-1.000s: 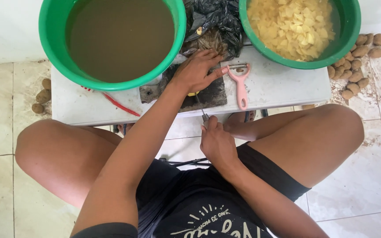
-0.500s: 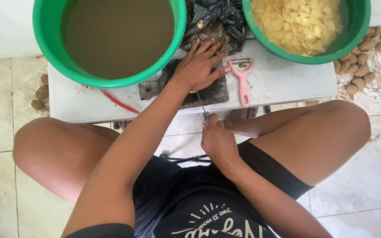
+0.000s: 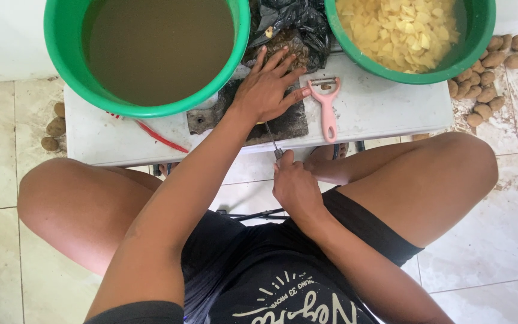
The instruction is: Slicing a peeled potato into thin rounds using a kitchen knife on a small wooden cutting board.
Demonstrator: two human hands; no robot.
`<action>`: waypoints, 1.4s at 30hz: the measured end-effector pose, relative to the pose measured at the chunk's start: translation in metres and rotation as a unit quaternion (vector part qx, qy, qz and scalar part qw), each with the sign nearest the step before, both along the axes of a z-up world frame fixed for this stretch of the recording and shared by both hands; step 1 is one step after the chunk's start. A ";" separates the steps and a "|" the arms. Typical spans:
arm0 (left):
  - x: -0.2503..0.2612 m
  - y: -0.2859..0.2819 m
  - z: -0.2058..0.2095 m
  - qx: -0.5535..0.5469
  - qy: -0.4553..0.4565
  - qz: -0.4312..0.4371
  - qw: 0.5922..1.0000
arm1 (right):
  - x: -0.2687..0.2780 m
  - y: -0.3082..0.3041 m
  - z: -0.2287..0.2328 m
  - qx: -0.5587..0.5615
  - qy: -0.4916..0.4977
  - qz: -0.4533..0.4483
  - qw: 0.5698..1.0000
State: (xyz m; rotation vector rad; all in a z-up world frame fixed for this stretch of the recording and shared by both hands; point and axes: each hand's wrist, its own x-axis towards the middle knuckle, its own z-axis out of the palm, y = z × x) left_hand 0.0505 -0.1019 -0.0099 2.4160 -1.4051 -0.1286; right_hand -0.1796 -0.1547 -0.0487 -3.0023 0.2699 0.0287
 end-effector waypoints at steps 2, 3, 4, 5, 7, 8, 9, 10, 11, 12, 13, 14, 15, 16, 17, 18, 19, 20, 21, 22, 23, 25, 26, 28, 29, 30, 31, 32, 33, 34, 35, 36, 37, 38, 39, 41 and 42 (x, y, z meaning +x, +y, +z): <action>-0.001 0.001 0.000 0.003 -0.002 0.001 1.000 | -0.001 0.001 -0.007 0.008 0.010 -0.005 1.000; -0.001 0.000 0.001 0.005 -0.005 0.001 1.000 | 0.000 0.000 -0.011 0.015 0.019 -0.010 1.000; 0.000 0.001 0.003 0.005 -0.006 0.000 1.000 | 0.001 0.000 -0.009 0.014 0.018 -0.010 1.000; -0.001 0.001 0.004 0.009 -0.006 0.003 1.000 | 0.000 0.000 -0.008 -0.058 -0.017 0.013 0.998; -0.002 0.001 0.003 0.013 -0.007 0.005 1.000 | -0.001 0.001 -0.006 -0.129 -0.054 0.036 0.990; -0.002 0.001 0.002 0.011 -0.014 0.006 1.000 | -0.001 0.001 -0.006 -0.126 -0.049 0.031 0.990; -0.002 0.001 0.002 0.008 -0.022 0.008 1.000 | 0.000 0.000 -0.006 -0.123 -0.045 0.027 0.991; -0.001 0.001 0.002 0.008 -0.024 0.008 1.000 | 0.001 -0.002 -0.009 -0.124 -0.047 0.026 0.991; -0.001 0.001 0.001 -0.007 -0.016 0.008 1.000 | 0.001 -0.003 -0.013 -0.109 -0.039 0.026 0.993; -0.001 0.002 0.000 -0.022 -0.008 0.009 1.000 | 0.001 -0.004 -0.016 -0.095 -0.031 0.025 0.995; -0.002 0.002 0.001 -0.023 -0.008 0.009 1.000 | 0.000 -0.004 -0.016 -0.096 -0.032 0.026 0.995; -0.002 0.002 0.002 -0.062 0.013 0.018 0.998 | -0.001 -0.005 -0.016 -0.090 -0.034 0.024 0.995; -0.001 0.005 0.004 -0.099 0.032 0.027 0.994 | 0.001 -0.004 -0.016 -0.084 -0.039 0.023 0.995; -0.001 0.008 0.002 -0.099 0.030 0.029 0.994 | 0.002 -0.003 -0.017 -0.084 -0.042 0.025 0.995; -0.001 0.010 0.000 -0.148 0.051 0.043 0.987 | 0.002 -0.005 -0.017 -0.074 -0.040 0.024 0.996; -0.002 0.012 -0.002 -0.197 0.073 0.056 0.976 | 0.001 -0.006 -0.018 -0.065 -0.039 0.023 0.997; -0.005 0.018 -0.002 -0.199 0.071 0.058 0.976 | 0.002 -0.007 -0.015 -0.066 -0.040 0.025 0.997; -0.008 0.024 -0.001 -0.226 0.080 0.078 0.968 | 0.003 -0.008 -0.013 -0.062 -0.041 0.030 0.997; -0.014 0.032 -0.002 -0.250 0.091 0.098 0.959 | 0.001 -0.007 -0.011 -0.055 -0.039 0.036 0.997; -0.021 0.043 -0.003 -0.248 0.091 0.100 0.959 | 0.005 -0.003 0.009 -0.053 -0.037 0.038 0.997; -0.026 0.051 -0.004 -0.291 0.088 0.145 0.942 | 0.009 0.000 0.030 0.021 0.054 0.011 0.998; -0.041 0.065 -0.003 -0.333 0.082 0.185 0.921 | 0.013 0.002 0.053 0.095 0.142 -0.019 0.985; -0.050 0.071 -0.002 -0.321 0.079 0.228 0.916 | 0.014 0.002 0.054 0.089 0.142 -0.020 0.986; -0.067 0.081 -0.006 -0.308 0.077 0.272 0.908 | 0.012 0.004 0.055 0.085 0.145 -0.020 0.986; -0.072 0.083 -0.010 -0.297 0.074 0.282 0.909 | 0.013 0.004 0.055 0.100 0.145 -0.027 0.984; -0.077 0.085 -0.013 -0.286 0.071 0.292 0.910 | 0.014 0.004 0.055 0.114 0.146 -0.033 0.982; -0.078 0.084 -0.012 -0.287 0.070 0.293 0.909 | 0.014 0.003 0.053 0.113 0.146 -0.031 0.982; -0.080 0.084 -0.011 -0.269 0.077 0.303 0.911 | 0.014 0.002 0.050 0.119 0.141 -0.033 0.982; -0.081 0.083 -0.010 -0.252 0.084 0.312 0.912 | 0.015 0.001 0.048 0.126 0.135 -0.035 0.982; -0.084 0.083 -0.008 -0.252 0.083 0.313 0.912 | 0.014 0.001 0.047 0.125 0.135 -0.033 0.982; -0.084 0.082 -0.004 -0.267 0.089 0.306 0.910 | 0.016 -0.001 0.046 0.136 0.141 -0.035 0.980; -0.084 0.080 -0.001 -0.282 0.095 0.298 0.907 | 0.018 -0.003 0.045 0.147 0.147 -0.037 0.977; -0.085 0.080 -0.001 -0.282 0.095 0.297 0.907 | 0.018 -0.004 0.045 0.147 0.146 -0.038 0.977; -0.085 0.080 -0.001 -0.290 0.104 0.293 0.905 | 0.019 -0.004 0.044 0.149 0.150 -0.038 0.977; -0.086 0.080 -0.001 -0.298 0.114 0.289 0.902 | 0.020 -0.004 0.043 0.150 0.154 -0.039 0.976; -0.084 0.079 -0.009 -0.300 0.125 0.291 0.900 | 0.019 -0.004 0.045 0.144 0.155 -0.036 0.977; -0.083 0.080 -0.012 -0.303 0.136 0.293 0.897 | 0.018 -0.004 0.047 0.138 0.156 -0.032 0.978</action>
